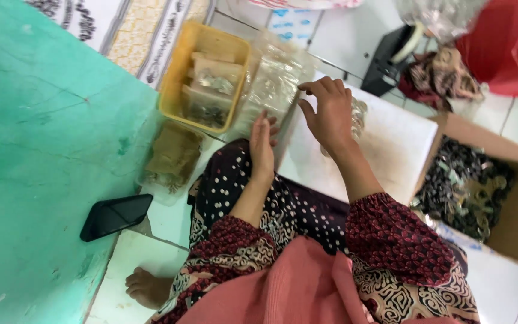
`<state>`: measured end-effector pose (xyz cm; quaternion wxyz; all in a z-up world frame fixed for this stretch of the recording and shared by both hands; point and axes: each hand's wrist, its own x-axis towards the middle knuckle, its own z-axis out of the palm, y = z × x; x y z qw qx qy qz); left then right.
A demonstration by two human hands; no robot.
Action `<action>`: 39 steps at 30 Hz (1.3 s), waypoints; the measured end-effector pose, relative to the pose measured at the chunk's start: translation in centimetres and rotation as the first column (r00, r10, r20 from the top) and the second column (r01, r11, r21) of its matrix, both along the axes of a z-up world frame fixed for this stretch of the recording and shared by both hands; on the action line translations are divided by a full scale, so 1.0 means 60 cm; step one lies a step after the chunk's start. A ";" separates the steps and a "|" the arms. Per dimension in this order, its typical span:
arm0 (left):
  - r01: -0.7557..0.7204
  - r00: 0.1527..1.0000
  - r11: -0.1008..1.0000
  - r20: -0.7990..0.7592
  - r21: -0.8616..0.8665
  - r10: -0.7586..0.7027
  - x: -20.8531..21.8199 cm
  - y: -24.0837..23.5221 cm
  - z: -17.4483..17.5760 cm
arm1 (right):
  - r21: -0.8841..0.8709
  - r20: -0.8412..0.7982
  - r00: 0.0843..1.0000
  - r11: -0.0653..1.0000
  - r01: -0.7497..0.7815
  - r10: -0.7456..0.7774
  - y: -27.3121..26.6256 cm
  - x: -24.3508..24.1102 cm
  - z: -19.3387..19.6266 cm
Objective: The person sits on the floor and sorts small metal buttons from a cardboard box onto a white board. They then place the sorted buttons into a small plastic bag, seal it, and set it aside. The person repeats the sorting process with more buttons from the box.
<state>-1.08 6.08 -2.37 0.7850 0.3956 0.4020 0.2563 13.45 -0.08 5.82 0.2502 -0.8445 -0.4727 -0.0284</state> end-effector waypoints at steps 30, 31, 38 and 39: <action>-0.086 0.961 0.836 0.177 -0.541 0.213 0.020 0.022 -0.028 | -0.013 -0.084 0.978 0.981 -0.192 0.191 0.071 -0.034 -0.059; -0.073 0.963 0.841 0.183 -0.536 0.200 0.016 0.024 -0.023 | -0.007 -0.078 0.981 0.984 -0.180 0.179 0.053 -0.049 -0.060; -0.040 0.974 0.817 0.160 -0.576 0.160 -0.031 0.007 0.143 | 0.097 -0.008 0.969 0.965 -0.245 0.247 -0.085 -0.180 0.040; 0.006 0.978 0.841 0.180 -0.540 0.109 -0.041 0.005 0.153 | 0.116 -0.014 0.966 0.960 -0.256 0.260 -0.103 -0.196 0.055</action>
